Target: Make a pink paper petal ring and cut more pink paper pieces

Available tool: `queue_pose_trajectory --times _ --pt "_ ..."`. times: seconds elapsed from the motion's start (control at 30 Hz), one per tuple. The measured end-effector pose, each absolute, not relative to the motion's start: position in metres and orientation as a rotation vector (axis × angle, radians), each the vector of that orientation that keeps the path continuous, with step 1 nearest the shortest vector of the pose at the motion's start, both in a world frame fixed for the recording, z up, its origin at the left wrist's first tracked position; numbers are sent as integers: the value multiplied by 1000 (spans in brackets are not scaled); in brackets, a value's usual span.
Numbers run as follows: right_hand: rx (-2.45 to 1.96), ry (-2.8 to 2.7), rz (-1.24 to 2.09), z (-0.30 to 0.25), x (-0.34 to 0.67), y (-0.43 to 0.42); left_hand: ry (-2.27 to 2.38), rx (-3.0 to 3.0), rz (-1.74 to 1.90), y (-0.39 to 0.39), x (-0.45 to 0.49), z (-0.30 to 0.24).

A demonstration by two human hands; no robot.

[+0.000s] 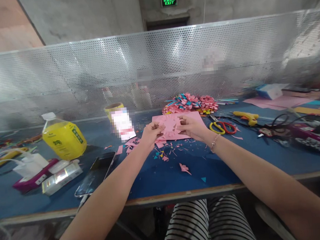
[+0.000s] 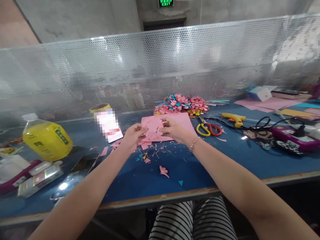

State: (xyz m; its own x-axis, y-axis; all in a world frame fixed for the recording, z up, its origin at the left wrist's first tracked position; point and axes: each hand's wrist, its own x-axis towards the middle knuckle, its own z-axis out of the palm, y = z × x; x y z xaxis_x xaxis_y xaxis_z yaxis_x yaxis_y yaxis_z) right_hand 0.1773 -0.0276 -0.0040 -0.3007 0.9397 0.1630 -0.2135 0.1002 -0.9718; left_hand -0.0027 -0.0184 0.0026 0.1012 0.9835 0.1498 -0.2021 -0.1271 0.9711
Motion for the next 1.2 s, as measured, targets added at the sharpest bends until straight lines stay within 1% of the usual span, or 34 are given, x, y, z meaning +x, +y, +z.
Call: queue_pose_trajectory --times 0.3,0.57,0.73,0.87,1.03,1.2 --pt "-885 -1435 1051 -9 177 -19 916 1254 1308 -20 -1 4" --pt "-952 -1552 868 -1 177 -25 945 1367 1290 -22 0 5" --pt "-996 -1575 921 -5 174 -25 967 1427 1359 -18 -2 2" --pt "-937 -1525 992 -11 173 -22 1016 1436 1367 -14 -4 -2" --pt "-842 -1521 1004 -12 175 -18 982 1394 1395 -9 -5 -4" --pt "-805 -1480 1009 -12 176 -17 955 1280 1339 -14 -5 6"
